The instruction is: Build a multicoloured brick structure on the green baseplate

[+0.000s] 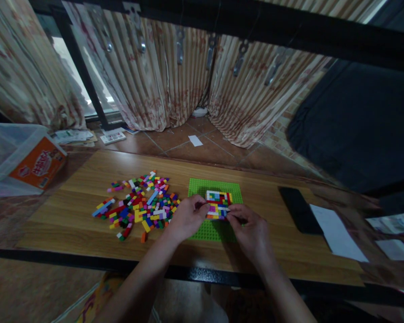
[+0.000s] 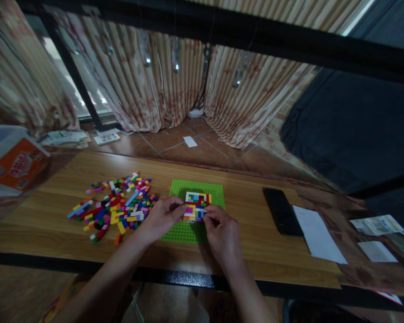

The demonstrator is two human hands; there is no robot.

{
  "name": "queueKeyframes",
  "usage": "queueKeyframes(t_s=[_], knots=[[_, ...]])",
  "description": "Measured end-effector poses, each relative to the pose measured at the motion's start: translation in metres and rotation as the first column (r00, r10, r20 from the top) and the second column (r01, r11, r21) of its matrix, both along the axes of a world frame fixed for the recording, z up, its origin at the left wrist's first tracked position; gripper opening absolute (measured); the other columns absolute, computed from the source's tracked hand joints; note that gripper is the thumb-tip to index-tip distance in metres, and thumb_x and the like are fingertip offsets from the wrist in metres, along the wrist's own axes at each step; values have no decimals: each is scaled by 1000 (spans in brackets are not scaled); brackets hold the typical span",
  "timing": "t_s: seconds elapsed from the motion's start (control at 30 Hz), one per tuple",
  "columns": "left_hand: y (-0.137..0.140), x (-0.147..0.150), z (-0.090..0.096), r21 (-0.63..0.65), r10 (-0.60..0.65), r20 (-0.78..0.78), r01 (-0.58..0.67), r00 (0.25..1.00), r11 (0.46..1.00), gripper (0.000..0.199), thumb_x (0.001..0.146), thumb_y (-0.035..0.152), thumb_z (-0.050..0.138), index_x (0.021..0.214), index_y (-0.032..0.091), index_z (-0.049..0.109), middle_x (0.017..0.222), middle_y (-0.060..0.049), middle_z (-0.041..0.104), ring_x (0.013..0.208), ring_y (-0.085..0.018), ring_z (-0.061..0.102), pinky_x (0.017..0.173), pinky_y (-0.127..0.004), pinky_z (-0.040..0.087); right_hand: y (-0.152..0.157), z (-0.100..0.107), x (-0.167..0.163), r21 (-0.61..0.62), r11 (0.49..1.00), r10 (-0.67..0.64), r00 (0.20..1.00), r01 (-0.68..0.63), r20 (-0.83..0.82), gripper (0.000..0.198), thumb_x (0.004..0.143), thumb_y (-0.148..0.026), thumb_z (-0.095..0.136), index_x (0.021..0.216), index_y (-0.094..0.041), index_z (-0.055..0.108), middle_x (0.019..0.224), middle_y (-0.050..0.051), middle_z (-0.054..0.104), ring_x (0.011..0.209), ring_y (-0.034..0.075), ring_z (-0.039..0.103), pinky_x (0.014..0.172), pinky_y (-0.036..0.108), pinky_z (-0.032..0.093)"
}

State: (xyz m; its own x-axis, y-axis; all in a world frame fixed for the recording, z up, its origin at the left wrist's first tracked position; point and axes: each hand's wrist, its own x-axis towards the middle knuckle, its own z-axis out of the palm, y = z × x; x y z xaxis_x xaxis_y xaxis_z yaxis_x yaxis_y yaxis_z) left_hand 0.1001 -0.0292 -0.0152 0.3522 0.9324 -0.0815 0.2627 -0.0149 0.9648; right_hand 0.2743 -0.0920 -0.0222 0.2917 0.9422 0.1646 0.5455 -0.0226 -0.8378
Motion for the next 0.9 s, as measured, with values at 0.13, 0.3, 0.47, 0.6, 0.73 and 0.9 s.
queueKeyframes(t_s=[0.13,0.3,0.47,0.6,0.73,0.9], knots=[[-1,1,0,20,8,-38,-7,999,1000,18,81,30,56,69,18,61,55,2,56,51,-12,47,52,-24,32,1,3,-2,-5,1000,-9,1000,9,5,13,78,-25,58,87,-22,67,77,3,73,72,20,68,71,32,52],[-2,2,3,44,10,-57,-7,998,999,18,82,28,55,69,17,60,60,1,56,56,-12,48,54,-24,32,3,7,-4,-34,999,-6,999,4,-42,15,77,-23,57,88,-22,67,71,0,70,67,18,66,68,31,50],[-4,0,2,58,-12,-83,17,996,998,20,84,30,54,69,17,58,57,3,52,54,-12,46,52,-23,31,4,8,-2,-63,998,10,999,-12,-30,17,77,-23,56,90,-22,66,69,-1,69,66,18,65,68,30,49],[-2,-3,-5,73,-19,-41,22,999,997,18,85,30,54,72,17,57,59,3,52,54,-11,47,52,-22,32,3,8,1,-78,997,0,999,-4,-44,15,77,-24,59,90,-21,66,76,1,72,73,19,67,72,32,50],[-1,-5,-3,126,-46,10,44,999,991,16,87,29,52,78,17,57,64,3,56,59,-11,51,55,-22,36,1,12,-1,17,998,-58,996,59,-60,13,82,-31,59,83,-20,68,82,4,73,76,20,67,72,32,50],[-8,-2,13,293,-89,-60,103,994,951,11,89,24,52,83,18,57,69,2,58,63,-11,55,60,-22,40,-1,19,-15,58,997,65,981,-55,-183,20,85,-38,60,92,-22,71,90,4,73,82,19,66,76,31,50]])
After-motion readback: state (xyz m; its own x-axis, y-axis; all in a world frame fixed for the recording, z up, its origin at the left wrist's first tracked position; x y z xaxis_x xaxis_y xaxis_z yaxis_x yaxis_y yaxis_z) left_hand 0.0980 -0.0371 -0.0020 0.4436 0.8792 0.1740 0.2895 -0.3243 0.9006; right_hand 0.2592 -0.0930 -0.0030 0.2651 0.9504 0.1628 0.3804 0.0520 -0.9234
